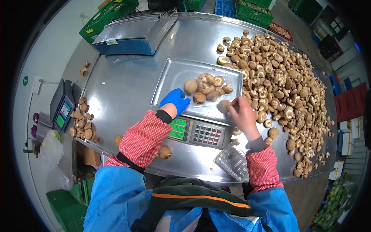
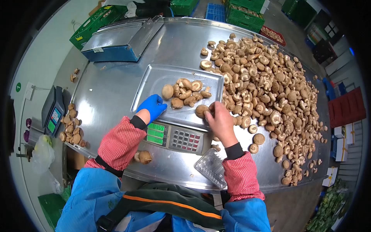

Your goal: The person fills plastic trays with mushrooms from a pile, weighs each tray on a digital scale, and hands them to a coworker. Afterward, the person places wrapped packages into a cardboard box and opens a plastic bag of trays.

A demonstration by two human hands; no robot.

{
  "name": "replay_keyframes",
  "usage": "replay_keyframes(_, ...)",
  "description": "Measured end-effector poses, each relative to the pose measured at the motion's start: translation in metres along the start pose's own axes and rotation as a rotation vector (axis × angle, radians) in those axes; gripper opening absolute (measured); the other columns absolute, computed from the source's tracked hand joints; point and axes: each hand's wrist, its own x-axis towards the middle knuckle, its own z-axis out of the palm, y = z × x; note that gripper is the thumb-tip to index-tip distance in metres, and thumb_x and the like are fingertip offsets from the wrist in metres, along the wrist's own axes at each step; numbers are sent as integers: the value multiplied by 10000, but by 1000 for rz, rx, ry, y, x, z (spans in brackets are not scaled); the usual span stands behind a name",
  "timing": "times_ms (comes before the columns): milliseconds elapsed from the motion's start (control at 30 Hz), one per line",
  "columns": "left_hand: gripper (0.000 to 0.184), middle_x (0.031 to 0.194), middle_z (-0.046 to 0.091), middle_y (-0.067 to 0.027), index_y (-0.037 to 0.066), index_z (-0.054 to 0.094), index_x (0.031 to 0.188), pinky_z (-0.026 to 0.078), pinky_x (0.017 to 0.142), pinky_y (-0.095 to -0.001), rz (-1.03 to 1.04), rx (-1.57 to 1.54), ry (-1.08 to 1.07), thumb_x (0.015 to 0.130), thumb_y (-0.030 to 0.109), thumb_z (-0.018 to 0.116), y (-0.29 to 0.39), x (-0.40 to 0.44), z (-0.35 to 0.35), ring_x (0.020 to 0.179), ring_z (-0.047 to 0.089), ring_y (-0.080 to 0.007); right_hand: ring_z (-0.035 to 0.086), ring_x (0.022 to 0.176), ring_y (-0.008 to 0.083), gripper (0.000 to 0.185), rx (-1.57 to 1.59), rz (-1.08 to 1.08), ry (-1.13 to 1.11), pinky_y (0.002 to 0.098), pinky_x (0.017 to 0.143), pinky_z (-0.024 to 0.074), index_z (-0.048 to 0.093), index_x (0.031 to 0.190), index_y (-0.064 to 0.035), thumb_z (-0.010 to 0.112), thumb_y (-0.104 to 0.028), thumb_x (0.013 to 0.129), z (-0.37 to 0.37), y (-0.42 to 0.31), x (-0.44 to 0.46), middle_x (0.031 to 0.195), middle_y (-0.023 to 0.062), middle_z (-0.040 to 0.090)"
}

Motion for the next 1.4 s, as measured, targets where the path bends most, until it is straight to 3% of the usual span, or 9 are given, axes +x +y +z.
replay_keyframes(133, 356, 985, 634, -204, 30, 596, 991, 490, 812, -396, -57, -21, -2, 775, 310, 640, 3, 2, 7, 912, 623, -353, 599, 777, 414, 249, 101, -62, -106, 456, 693, 485, 529, 976, -14, 648, -177, 831, 10, -14, 3, 830, 221, 618)
replay_keyframes(267, 361, 1024, 642, -177, 46, 607, 1023, 491, 835, -408, -91, -1, -25, 788, 318, 651, 10, 0, 2, 965, 622, -339, 622, 797, 118, 228, 610, 66, -67, 275, 691, 502, 575, 1068, 14, 602, -135, 897, 0, -15, 22, 867, 76, 656)
replay_keyframes(367, 351, 972, 638, -184, 37, 597, 988, 492, 813, -398, -65, -56, 16, 776, 314, 640, 8, -2, 6, 912, 627, -335, 632, 825, 237, 204, 533, -48, -4, 330, 750, 500, 607, 1036, 28, 567, -118, 899, -2, -21, 65, 898, 151, 637)
replay_keyframes(467, 306, 911, 639, -167, 39, 571, 989, 502, 782, -386, -93, -82, 45, 781, 250, 647, 7, 0, 9, 865, 642, -318, 591, 837, 315, 209, -187, -226, 115, 391, 773, 479, 624, 1031, 33, 572, -89, 868, 21, -19, 85, 894, 179, 581)
replay_keyframes(633, 261, 928, 617, -155, 45, 471, 1073, 539, 626, -341, -115, -380, -5, 844, 93, 586, -11, 18, 15, 796, 675, -280, 556, 858, 335, 204, -180, -186, 320, 412, 746, 452, 634, 1034, -4, 592, -79, 849, -4, -17, 52, 912, 171, 544)
replay_keyframes(733, 304, 1077, 576, -170, 48, 379, 1178, 569, 569, -305, -190, -903, -225, 903, 27, 505, -17, 20, 0, 832, 684, -296, 549, 803, 348, 146, -112, -87, 309, 402, 684, 439, 569, 977, 1, 597, -84, 862, -23, -1, -12, 884, 162, 534)
replay_keyframes(867, 340, 1120, 575, -175, 21, 388, 1222, 602, 667, -343, -243, -1194, -315, 901, 7, 499, -23, 15, -24, 856, 678, -303, 562, 621, 339, 195, -231, 70, -85, 426, 576, 445, 590, 802, -45, 682, -216, 816, -14, 15, -148, 682, 137, 548)
replay_keyframes(967, 277, 1125, 574, -189, 0, 431, 1203, 611, 716, -361, -121, -1256, -257, 933, 45, 478, -36, 25, -25, 917, 663, -295, 579, 681, 320, 228, -359, 62, -352, 431, 603, 461, 578, 832, -56, 711, -228, 764, -2, 0, -200, 776, 113, 571)
replay_keyframes(1400, 230, 1032, 615, -194, -89, 514, 1119, 614, 755, -372, 39, -1271, 383, 905, -43, 441, -112, 171, -163, 917, 658, -309, 547, 735, 336, 195, -337, -26, -139, 435, 625, 433, 582, 858, -41, 706, -114, 726, 42, 17, -233, 792, 122, 545)
